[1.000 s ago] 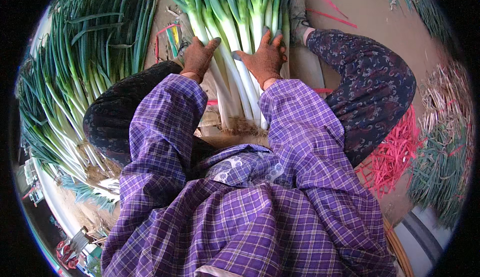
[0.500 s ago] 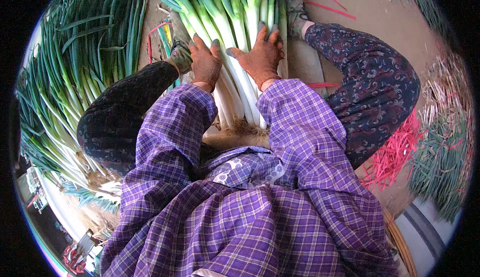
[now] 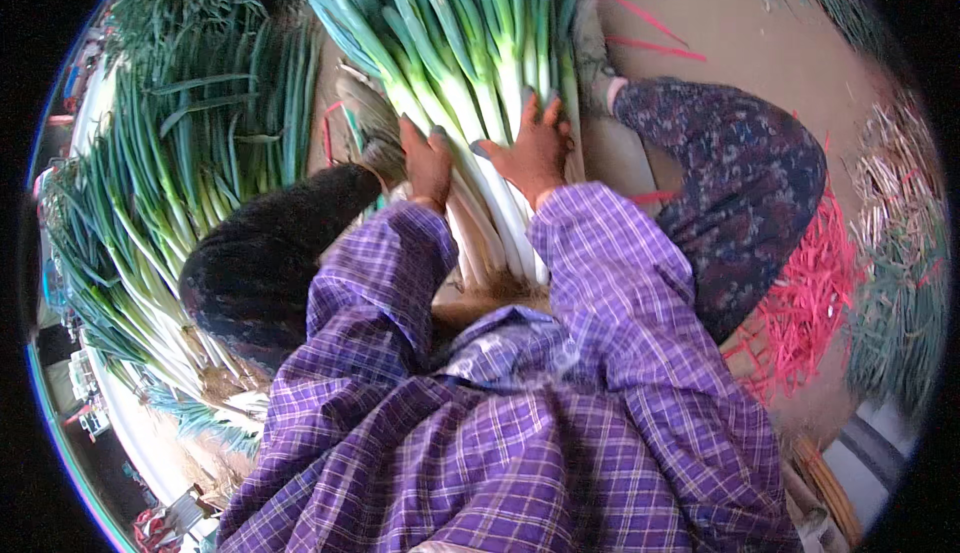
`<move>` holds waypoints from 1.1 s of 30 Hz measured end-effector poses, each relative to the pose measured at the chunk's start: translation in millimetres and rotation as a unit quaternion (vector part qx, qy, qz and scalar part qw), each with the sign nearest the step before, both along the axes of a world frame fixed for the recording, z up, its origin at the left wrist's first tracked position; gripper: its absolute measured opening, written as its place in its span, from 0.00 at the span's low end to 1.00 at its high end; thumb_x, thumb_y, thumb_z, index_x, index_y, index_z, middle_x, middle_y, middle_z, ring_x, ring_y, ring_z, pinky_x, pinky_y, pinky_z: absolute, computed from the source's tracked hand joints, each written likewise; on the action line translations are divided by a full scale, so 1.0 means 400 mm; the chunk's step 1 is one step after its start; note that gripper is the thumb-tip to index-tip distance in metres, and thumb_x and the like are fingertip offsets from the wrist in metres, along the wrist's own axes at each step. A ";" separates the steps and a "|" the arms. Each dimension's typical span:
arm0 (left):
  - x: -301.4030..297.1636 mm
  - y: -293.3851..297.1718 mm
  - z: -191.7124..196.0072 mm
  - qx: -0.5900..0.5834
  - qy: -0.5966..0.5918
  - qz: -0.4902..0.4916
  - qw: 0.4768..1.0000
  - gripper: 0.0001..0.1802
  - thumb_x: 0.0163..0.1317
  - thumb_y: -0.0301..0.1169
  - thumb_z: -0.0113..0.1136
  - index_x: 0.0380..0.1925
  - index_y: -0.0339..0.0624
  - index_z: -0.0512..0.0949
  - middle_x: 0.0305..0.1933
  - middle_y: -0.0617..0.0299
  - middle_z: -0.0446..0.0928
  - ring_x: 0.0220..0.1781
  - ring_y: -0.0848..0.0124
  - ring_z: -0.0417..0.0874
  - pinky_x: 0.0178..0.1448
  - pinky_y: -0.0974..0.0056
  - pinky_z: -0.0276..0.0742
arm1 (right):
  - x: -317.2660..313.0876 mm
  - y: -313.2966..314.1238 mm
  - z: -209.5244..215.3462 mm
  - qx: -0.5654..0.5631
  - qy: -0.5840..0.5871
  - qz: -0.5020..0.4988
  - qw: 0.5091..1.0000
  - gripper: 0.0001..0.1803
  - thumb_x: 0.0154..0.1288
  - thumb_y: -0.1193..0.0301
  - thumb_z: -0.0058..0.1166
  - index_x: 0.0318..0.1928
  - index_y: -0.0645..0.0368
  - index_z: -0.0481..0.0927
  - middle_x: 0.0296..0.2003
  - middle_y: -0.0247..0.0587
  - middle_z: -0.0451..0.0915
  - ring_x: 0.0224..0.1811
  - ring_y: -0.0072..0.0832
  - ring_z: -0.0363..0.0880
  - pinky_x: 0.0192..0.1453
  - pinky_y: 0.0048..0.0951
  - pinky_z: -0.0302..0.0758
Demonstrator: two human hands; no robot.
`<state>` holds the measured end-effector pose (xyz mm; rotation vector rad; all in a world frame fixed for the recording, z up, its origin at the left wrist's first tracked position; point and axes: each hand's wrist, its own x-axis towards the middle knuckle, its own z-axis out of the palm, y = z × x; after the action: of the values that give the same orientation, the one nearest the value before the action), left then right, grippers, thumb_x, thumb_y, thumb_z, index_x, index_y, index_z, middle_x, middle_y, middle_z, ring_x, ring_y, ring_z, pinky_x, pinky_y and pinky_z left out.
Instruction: The person gathers green onions into bunches, aligns the roots, and ties them with red plastic ties. The person places the finished bundles on the floor beside other completed bunches.
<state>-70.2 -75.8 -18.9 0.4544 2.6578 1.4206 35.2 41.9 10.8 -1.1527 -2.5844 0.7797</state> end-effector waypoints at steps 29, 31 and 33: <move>0.019 0.060 0.181 -0.219 -0.135 0.048 0.965 0.30 0.51 0.36 0.57 0.52 0.31 0.65 0.55 0.35 0.68 0.58 0.43 0.71 0.61 0.49 0.69 | 0.012 0.070 -0.017 -0.038 0.243 -0.150 0.958 0.47 0.52 0.48 0.61 0.63 0.66 0.59 0.61 0.63 0.64 0.62 0.53 0.65 0.65 0.44 0.61; -0.008 0.038 0.192 -0.218 -0.115 0.055 0.968 0.29 0.52 0.37 0.55 0.51 0.30 0.65 0.54 0.35 0.69 0.58 0.42 0.71 0.59 0.48 0.69 | 0.006 0.069 -0.017 -0.074 0.184 -0.202 0.959 0.41 0.56 0.50 0.57 0.59 0.69 0.63 0.57 0.64 0.68 0.59 0.53 0.69 0.62 0.43 0.65; -0.031 0.008 0.231 -0.214 -0.075 0.031 0.973 0.27 0.52 0.39 0.56 0.47 0.31 0.67 0.52 0.35 0.70 0.55 0.42 0.72 0.58 0.47 0.70 | 0.004 0.055 0.013 -0.171 0.196 -0.216 0.941 0.34 0.58 0.52 0.55 0.54 0.69 0.69 0.51 0.64 0.73 0.54 0.54 0.73 0.57 0.44 0.69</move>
<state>-82.6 -72.5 73.7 0.2121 2.7582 0.8114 36.8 64.0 16.0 -1.4156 -1.8287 1.2281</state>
